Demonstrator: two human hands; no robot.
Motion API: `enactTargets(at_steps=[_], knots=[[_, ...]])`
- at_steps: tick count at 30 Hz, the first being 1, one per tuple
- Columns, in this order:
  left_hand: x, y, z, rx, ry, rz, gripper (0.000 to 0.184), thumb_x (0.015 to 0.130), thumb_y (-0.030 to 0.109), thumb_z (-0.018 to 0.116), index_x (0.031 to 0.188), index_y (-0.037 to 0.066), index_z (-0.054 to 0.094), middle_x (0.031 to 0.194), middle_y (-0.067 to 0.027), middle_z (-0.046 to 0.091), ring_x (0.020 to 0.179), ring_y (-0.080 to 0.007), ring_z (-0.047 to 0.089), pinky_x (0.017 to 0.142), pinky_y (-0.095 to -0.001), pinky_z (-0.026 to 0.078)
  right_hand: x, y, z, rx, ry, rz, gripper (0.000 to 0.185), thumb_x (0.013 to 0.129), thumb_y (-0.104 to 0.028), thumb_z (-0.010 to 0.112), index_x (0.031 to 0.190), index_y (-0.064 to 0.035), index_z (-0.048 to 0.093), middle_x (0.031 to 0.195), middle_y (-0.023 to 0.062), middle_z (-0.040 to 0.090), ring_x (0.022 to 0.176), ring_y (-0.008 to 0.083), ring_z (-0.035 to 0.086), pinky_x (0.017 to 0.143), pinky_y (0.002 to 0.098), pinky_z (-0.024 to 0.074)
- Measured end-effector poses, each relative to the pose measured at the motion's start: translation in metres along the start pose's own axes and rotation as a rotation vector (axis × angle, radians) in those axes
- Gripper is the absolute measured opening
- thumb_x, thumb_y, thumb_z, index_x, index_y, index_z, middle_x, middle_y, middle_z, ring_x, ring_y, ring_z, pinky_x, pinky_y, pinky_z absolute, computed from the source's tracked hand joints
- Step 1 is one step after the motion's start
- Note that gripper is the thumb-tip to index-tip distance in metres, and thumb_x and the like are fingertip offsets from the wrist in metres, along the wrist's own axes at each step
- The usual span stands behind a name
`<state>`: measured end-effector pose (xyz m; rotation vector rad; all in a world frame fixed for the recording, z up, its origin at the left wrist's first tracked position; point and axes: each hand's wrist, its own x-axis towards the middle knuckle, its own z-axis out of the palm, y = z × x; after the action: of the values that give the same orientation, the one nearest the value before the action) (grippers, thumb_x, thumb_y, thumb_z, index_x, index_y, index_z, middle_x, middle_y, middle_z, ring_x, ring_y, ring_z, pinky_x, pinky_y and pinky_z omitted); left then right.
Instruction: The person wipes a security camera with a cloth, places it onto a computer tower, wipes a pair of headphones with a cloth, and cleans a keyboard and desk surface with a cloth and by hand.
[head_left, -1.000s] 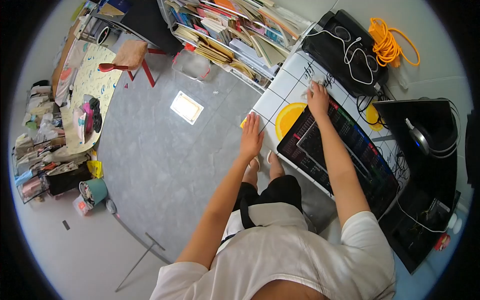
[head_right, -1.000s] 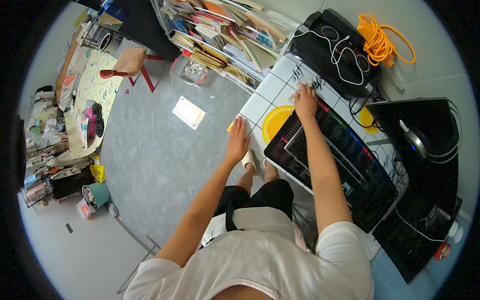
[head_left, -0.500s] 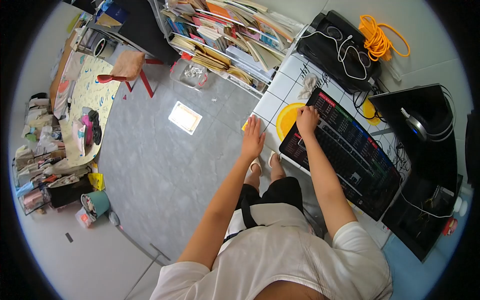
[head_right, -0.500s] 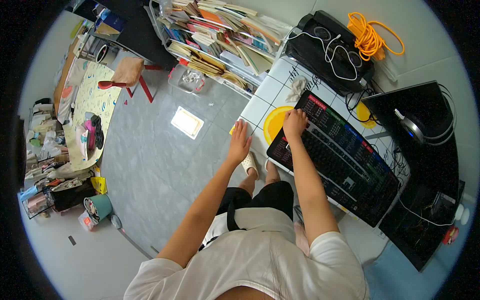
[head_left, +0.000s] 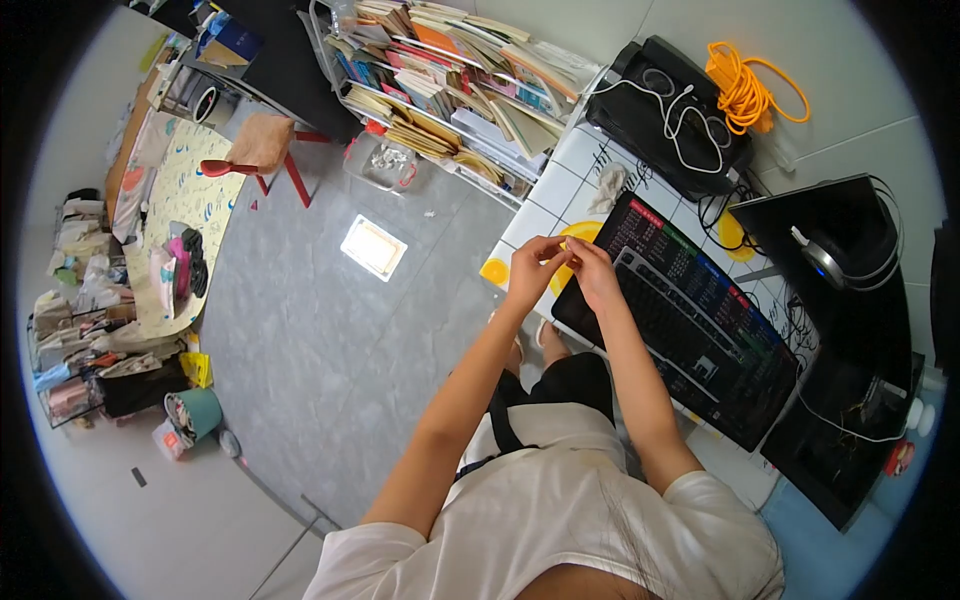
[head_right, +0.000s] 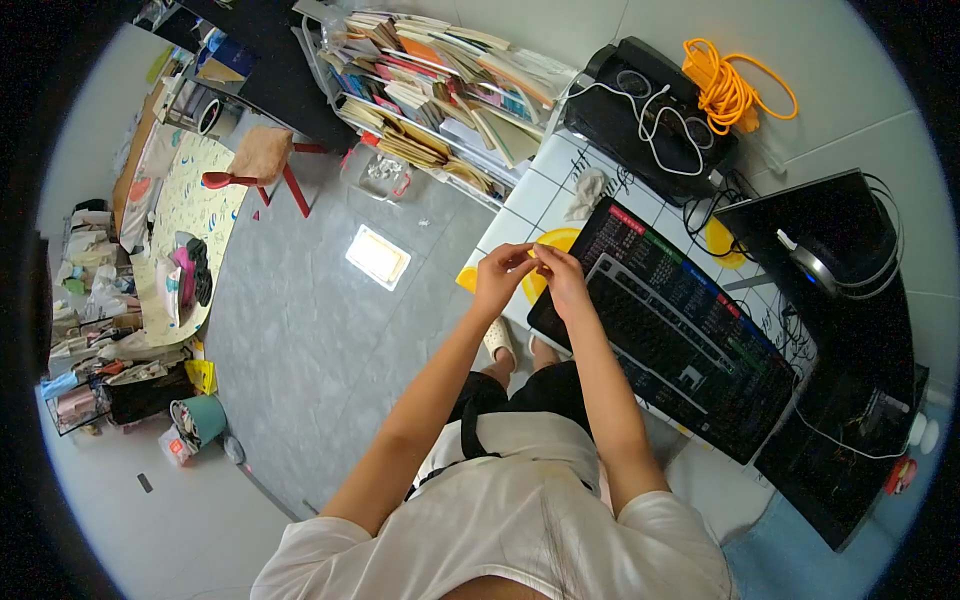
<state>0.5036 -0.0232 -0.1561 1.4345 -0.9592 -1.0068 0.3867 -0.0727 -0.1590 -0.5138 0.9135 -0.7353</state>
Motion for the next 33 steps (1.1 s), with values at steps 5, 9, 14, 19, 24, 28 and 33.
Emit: enactTargets(at_steps=[5,9,14,19,24,28,33], knots=[[0.008,-0.002,0.016,-0.002,0.039,-0.049,0.016,0.077,0.005,0.065,0.091,-0.002,0.063,0.081,-0.0078,0.064,0.072,-0.0121,0.061,0.067,-0.0224,0.049,0.002,-0.012,-0.018,-0.060,0.026,0.068,0.012,0.082,-0.016,0.060,0.086,-0.0051,0.064,0.075,-0.0029,0.056,0.065,0.0048,0.050,0.060,0.0178,0.0386],[0.020,-0.001,0.030,0.031,0.062,-0.021,0.015,0.078,0.005,0.064,0.090,-0.003,0.063,0.081,-0.0084,0.064,0.072,-0.0129,0.062,0.067,-0.0236,0.050,0.008,-0.022,-0.025,-0.069,0.026,0.024,0.016,0.083,-0.017,0.060,0.089,-0.0033,0.064,0.075,-0.0030,0.056,0.066,0.0042,0.050,0.062,0.0176,0.0393],[0.029,-0.001,0.044,0.111,0.067,0.018,0.012,0.078,0.004,0.063,0.088,-0.003,0.063,0.078,-0.0088,0.064,0.070,-0.0147,0.062,0.065,-0.0242,0.050,0.012,-0.038,-0.029,-0.266,0.083,-0.057,0.019,0.083,-0.019,0.060,0.086,-0.0009,0.064,0.074,-0.0016,0.057,0.067,0.0039,0.050,0.062,0.0180,0.0397],[0.033,-0.005,0.041,0.225,0.071,0.024,0.011,0.077,0.004,0.063,0.086,-0.004,0.063,0.074,-0.0103,0.063,0.066,-0.0158,0.062,0.062,-0.0253,0.049,0.017,-0.038,-0.022,-0.440,0.214,-0.050,0.023,0.083,-0.026,0.061,0.082,-0.0031,0.064,0.069,-0.0016,0.057,0.062,0.0050,0.051,0.058,0.0186,0.0399],[0.041,-0.001,0.023,0.283,0.103,-0.012,0.013,0.074,0.006,0.066,0.078,-0.005,0.062,0.069,-0.0130,0.062,0.061,-0.0160,0.061,0.058,-0.0259,0.048,0.029,-0.025,-0.007,-0.650,0.137,-0.045,0.035,0.080,-0.033,0.064,0.079,0.0019,0.064,0.069,0.0024,0.060,0.062,0.0086,0.055,0.057,0.0214,0.0422],[0.058,0.003,-0.006,0.226,0.051,-0.057,0.012,0.073,0.005,0.066,0.075,-0.005,0.061,0.066,-0.0117,0.062,0.058,-0.0153,0.060,0.055,-0.0260,0.047,0.040,-0.020,0.018,-0.498,0.133,-0.054,0.032,0.079,-0.030,0.065,0.078,0.0021,0.064,0.068,0.0030,0.060,0.061,0.0089,0.055,0.057,0.0211,0.0419],[0.091,-0.003,-0.067,0.253,-0.075,0.021,0.008,0.078,0.004,0.060,0.077,-0.004,0.057,0.068,-0.0103,0.061,0.061,-0.0137,0.059,0.057,-0.0254,0.046,0.069,-0.006,0.075,-0.413,0.181,-0.045,0.029,0.080,-0.028,0.063,0.076,0.0004,0.064,0.067,0.0023,0.059,0.061,0.0082,0.053,0.058,0.0207,0.0407]])
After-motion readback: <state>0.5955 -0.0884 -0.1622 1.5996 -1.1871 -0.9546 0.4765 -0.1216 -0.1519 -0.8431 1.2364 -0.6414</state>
